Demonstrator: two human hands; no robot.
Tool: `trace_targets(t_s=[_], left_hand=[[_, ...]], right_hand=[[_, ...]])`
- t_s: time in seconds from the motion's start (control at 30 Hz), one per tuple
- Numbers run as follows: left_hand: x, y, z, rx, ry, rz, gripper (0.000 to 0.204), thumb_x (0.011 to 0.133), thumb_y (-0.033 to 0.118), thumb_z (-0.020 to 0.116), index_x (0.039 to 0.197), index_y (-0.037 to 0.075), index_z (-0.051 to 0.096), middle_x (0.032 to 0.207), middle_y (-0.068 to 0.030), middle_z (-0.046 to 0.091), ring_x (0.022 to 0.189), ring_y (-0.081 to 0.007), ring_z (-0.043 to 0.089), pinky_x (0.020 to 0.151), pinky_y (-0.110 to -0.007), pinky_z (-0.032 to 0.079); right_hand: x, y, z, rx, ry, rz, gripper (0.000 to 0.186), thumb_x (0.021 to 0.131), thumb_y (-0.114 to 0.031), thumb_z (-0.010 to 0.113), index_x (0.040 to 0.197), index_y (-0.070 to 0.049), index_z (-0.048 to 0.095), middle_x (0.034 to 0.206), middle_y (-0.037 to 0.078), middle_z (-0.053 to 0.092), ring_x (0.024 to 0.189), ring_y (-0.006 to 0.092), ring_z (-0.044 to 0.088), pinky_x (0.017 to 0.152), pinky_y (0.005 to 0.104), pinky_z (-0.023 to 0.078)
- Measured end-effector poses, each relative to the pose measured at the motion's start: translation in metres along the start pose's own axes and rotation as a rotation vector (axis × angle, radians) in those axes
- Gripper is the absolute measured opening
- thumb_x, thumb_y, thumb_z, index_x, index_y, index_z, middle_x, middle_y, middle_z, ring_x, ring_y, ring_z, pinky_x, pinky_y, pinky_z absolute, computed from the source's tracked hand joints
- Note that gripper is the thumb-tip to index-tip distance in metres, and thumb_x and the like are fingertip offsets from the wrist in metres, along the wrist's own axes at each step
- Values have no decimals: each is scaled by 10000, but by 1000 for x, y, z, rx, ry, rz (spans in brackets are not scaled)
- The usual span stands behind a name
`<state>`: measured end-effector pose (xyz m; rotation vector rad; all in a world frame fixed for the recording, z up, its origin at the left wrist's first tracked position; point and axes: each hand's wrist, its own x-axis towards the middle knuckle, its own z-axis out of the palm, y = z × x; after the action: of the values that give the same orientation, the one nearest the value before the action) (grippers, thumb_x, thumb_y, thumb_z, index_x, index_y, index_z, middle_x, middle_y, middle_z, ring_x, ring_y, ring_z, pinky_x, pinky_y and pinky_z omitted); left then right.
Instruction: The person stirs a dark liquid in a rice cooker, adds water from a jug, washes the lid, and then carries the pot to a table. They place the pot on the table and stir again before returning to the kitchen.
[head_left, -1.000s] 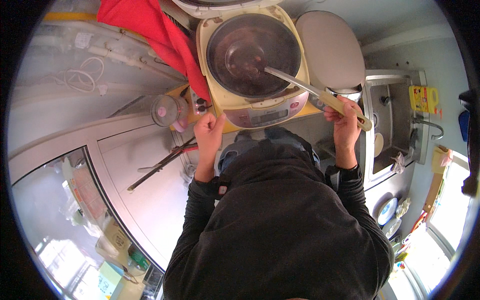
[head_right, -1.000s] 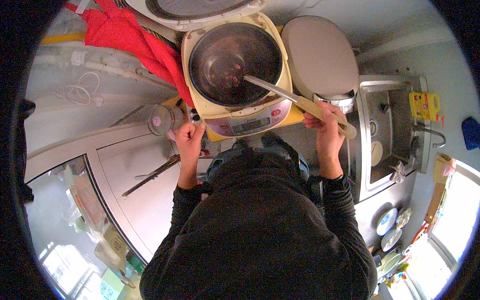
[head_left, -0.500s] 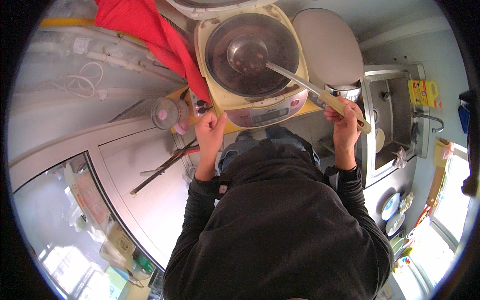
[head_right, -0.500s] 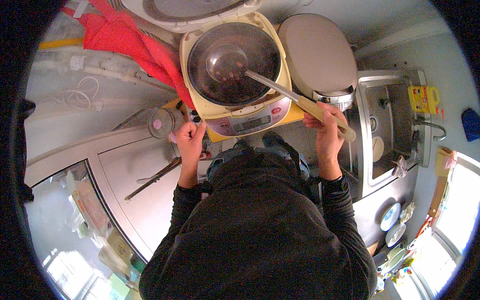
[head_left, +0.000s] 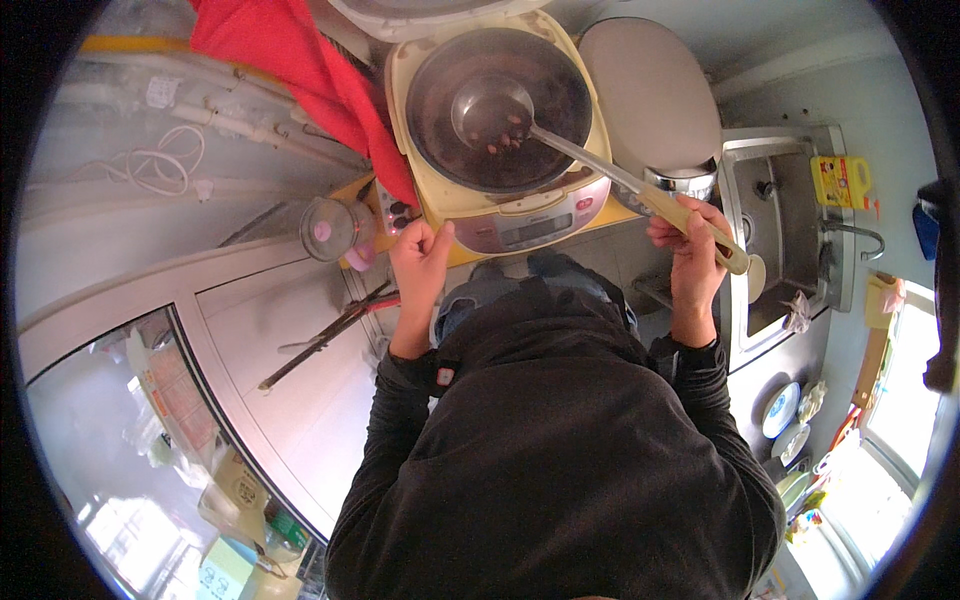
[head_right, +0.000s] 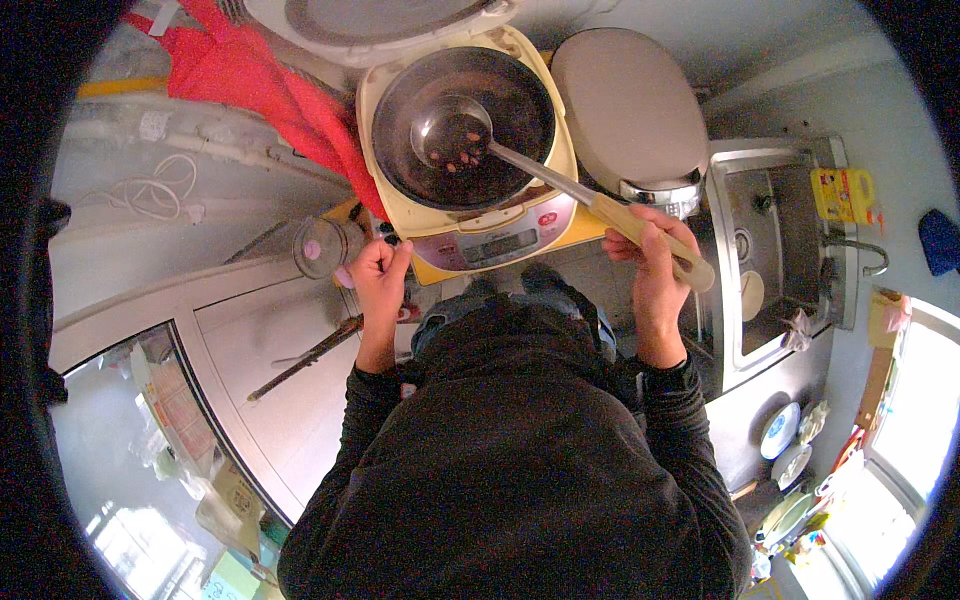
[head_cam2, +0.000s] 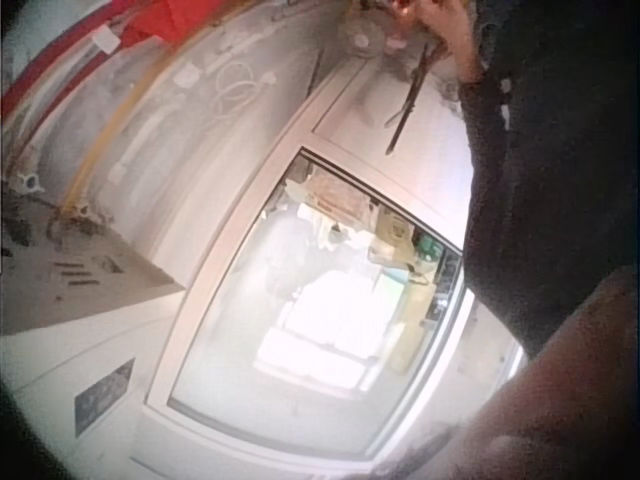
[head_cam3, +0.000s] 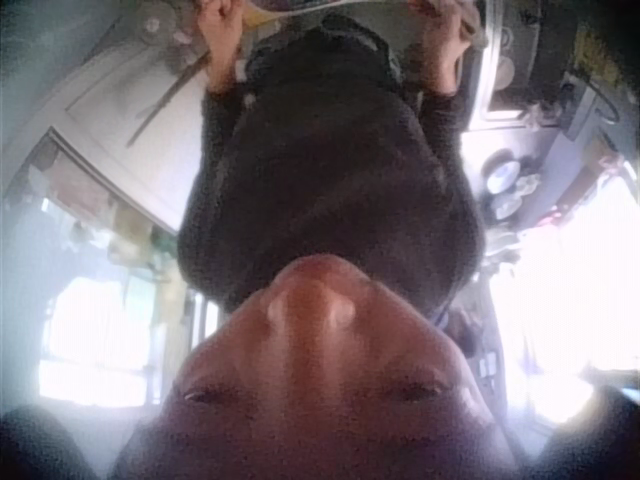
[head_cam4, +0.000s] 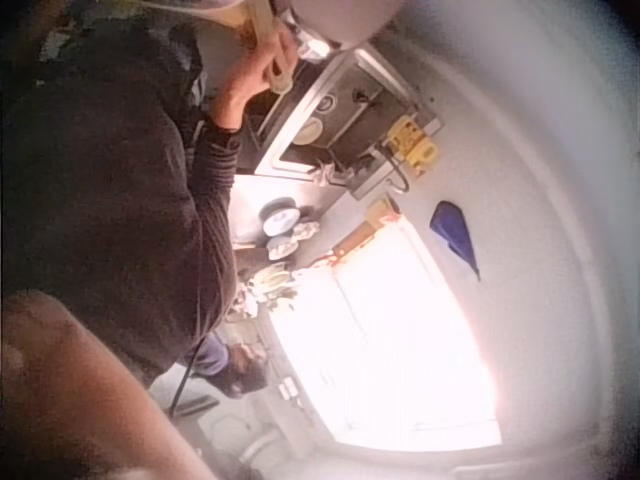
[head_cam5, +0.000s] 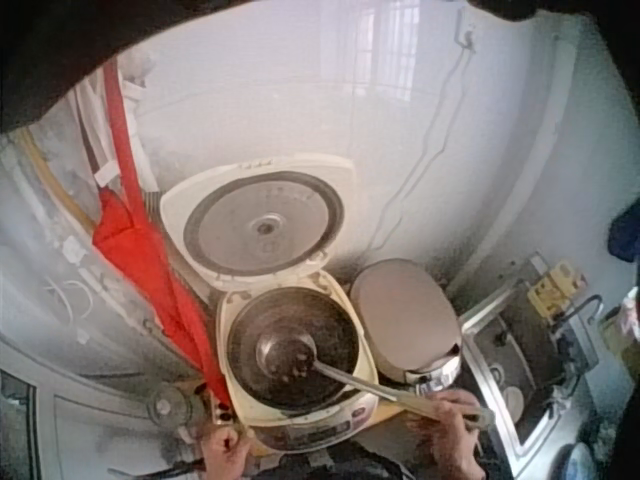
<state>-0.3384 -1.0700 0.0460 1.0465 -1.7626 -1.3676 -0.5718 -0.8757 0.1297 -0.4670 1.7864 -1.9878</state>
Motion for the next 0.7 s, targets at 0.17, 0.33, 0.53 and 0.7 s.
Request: trace_targets(t_s=[0.17, 0.33, 0.53, 0.7], left_hand=[[1, 7, 9, -70, 27, -35, 330, 792, 63, 650, 599, 73, 383, 564, 58, 328, 530, -25, 291, 466, -205, 234], [8, 18, 10, 135, -5, 75, 71, 765, 79, 666, 754, 48, 602, 531, 34, 323, 486, -34, 293, 446, -214, 243], [15, 23, 13, 239, -14, 139, 112, 768, 104, 678, 870, 63, 654, 505, 32, 337, 474, -35, 317, 434, -214, 259], [10, 19, 14, 246, -29, 154, 113, 761, 120, 689, 849, 57, 654, 504, 36, 341, 471, -37, 312, 428, -217, 256]], right_hand=[[7, -27, 13, -106, 1, 8, 249, 863, -173, 557, 977, 47, 581, 761, 152, 637, 607, 159, 619, 546, 231, 495], [5, -44, 35, -189, -48, -84, 191, 845, -101, 582, 964, 47, 595, 812, 147, 639, 641, 143, 626, 567, 219, 509], [-5, -53, 48, -244, -140, -197, 183, 820, -79, 609, 959, 41, 608, 830, 122, 645, 705, 128, 627, 607, 214, 504], [-10, -54, 45, -400, -196, -260, 177, 804, -73, 619, 953, 24, 619, 800, 110, 651, 694, 129, 626, 611, 220, 487]])
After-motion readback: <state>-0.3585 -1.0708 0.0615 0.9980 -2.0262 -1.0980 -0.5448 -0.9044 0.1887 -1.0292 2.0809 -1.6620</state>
